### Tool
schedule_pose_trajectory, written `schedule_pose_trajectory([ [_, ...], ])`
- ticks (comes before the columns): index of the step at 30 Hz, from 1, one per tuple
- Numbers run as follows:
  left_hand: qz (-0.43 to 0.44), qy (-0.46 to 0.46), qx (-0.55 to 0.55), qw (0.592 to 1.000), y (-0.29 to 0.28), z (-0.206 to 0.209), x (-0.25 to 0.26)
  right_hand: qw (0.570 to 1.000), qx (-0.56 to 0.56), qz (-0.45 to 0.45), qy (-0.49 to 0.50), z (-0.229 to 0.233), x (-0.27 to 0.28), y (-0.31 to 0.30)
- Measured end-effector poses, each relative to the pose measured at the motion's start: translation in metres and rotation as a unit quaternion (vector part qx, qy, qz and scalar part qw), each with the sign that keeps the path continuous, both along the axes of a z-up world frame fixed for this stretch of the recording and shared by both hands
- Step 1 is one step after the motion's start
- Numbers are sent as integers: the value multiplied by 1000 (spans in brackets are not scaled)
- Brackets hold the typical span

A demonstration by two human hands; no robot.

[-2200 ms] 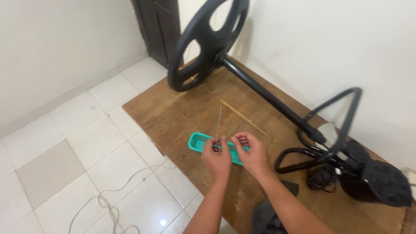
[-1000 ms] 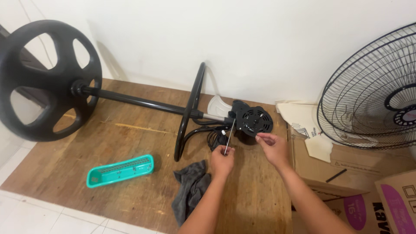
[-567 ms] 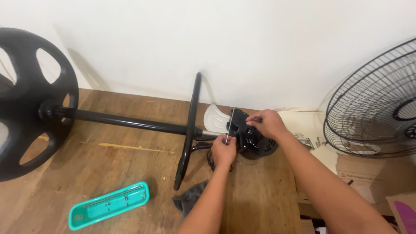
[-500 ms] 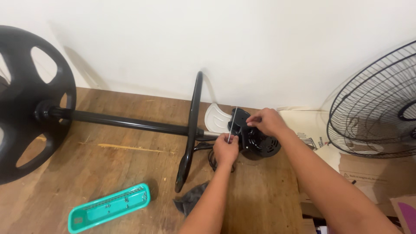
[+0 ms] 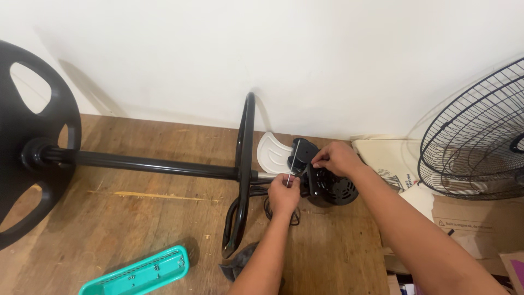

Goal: The person assembles an electric fan by attaching the motor housing to the stand and securing it with screws. They use a screwdriver to tighten multiple screws on the motor housing while the fan is upright on a wooden table.

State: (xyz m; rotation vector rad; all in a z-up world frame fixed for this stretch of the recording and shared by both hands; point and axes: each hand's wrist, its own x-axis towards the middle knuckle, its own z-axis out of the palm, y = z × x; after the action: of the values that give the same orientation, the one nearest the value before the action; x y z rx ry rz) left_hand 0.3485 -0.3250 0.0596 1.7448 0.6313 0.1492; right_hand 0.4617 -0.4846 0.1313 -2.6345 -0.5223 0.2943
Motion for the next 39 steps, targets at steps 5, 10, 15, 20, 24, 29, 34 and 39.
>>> schedule_pose_trajectory([
  [5,-5,13,-21,1000,3,4,-4,1000,-27,3,-8,7,-7,5],
  [10,-5,2,-11,1000,5,5,-6,998,-48,7,-36,10,-10,9],
  [15,-18,7,-27,999,5,8,-6,995,-62,8,-73,6,-13,11],
  [20,-28,-18,7,999,7,13,-8,992,-51,17,-111,1,-14,9],
  [24,-25,-17,17,999,11,13,-10,991,-44,8,-124,-3,-14,9],
  [29,-50,-20,37,998,14,11,-10,990,-37,27,-135,-10,-13,7],
  [34,-80,-26,88,993,15,29,-14,986,-24,42,-161,-14,-14,7],
  [39,-110,28,160,981,18,63,-23,990,-10,19,-137,-16,-16,7],
])
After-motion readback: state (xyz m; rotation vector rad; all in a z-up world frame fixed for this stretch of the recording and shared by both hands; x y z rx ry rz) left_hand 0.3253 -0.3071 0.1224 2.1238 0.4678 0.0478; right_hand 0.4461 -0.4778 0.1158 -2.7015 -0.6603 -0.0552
